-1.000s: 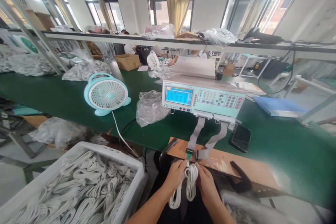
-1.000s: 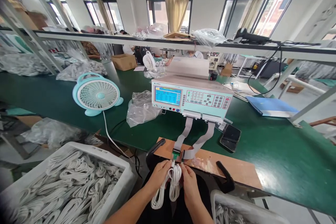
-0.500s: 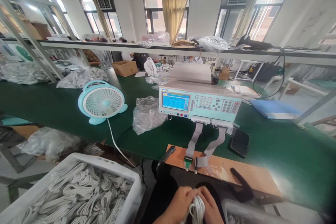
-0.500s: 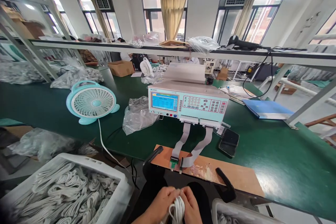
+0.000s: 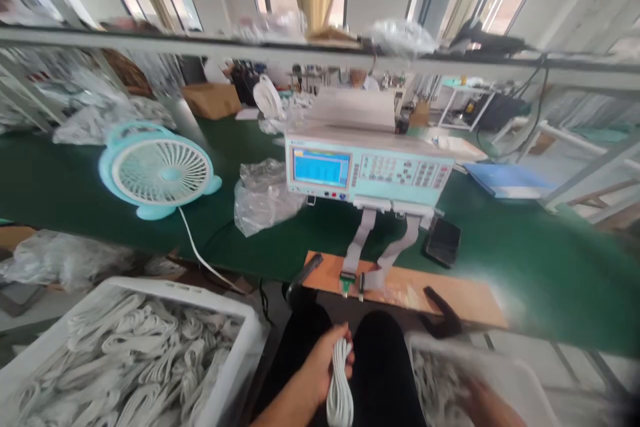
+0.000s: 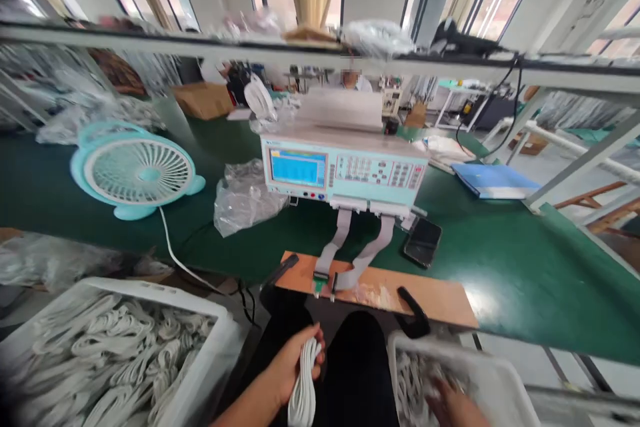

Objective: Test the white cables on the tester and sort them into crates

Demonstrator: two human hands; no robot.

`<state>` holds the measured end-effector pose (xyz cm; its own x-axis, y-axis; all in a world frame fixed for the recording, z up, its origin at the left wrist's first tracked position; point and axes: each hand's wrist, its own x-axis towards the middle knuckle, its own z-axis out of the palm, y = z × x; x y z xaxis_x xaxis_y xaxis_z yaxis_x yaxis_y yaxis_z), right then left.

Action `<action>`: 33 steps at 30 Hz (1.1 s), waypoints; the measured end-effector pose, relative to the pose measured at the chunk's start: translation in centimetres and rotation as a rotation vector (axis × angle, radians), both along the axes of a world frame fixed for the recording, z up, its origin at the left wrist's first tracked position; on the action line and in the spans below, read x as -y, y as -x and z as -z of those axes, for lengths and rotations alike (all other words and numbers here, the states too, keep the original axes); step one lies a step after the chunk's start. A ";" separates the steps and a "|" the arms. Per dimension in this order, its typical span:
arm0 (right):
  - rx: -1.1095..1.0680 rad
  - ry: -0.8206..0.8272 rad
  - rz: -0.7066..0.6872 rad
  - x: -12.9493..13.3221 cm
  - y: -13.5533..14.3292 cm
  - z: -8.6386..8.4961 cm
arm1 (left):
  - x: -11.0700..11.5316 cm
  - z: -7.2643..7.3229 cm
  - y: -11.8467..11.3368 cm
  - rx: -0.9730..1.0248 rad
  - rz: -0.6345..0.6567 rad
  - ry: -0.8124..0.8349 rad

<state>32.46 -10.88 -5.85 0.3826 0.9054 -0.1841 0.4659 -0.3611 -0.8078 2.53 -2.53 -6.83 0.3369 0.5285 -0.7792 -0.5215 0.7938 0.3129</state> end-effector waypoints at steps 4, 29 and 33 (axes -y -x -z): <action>-0.344 0.167 -0.406 -1.7 8.5 -3.0 | -0.3 -1.5 -1.1 0.008 -0.045 -0.117; 0.228 -0.279 -0.764 -4.4 15.3 -2.2 | 1.7 -2.4 1.7 -0.313 0.243 -0.530; 0.392 -0.304 -0.904 -4.6 15.5 -2.6 | 1.8 -1.0 1.8 -0.509 0.293 -0.593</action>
<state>16.95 -6.28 -3.26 -0.4804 0.8722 0.0919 0.7123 0.4492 -0.5393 0.71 -4.36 -5.82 0.2068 0.8447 -0.4937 -0.0014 0.5049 0.8632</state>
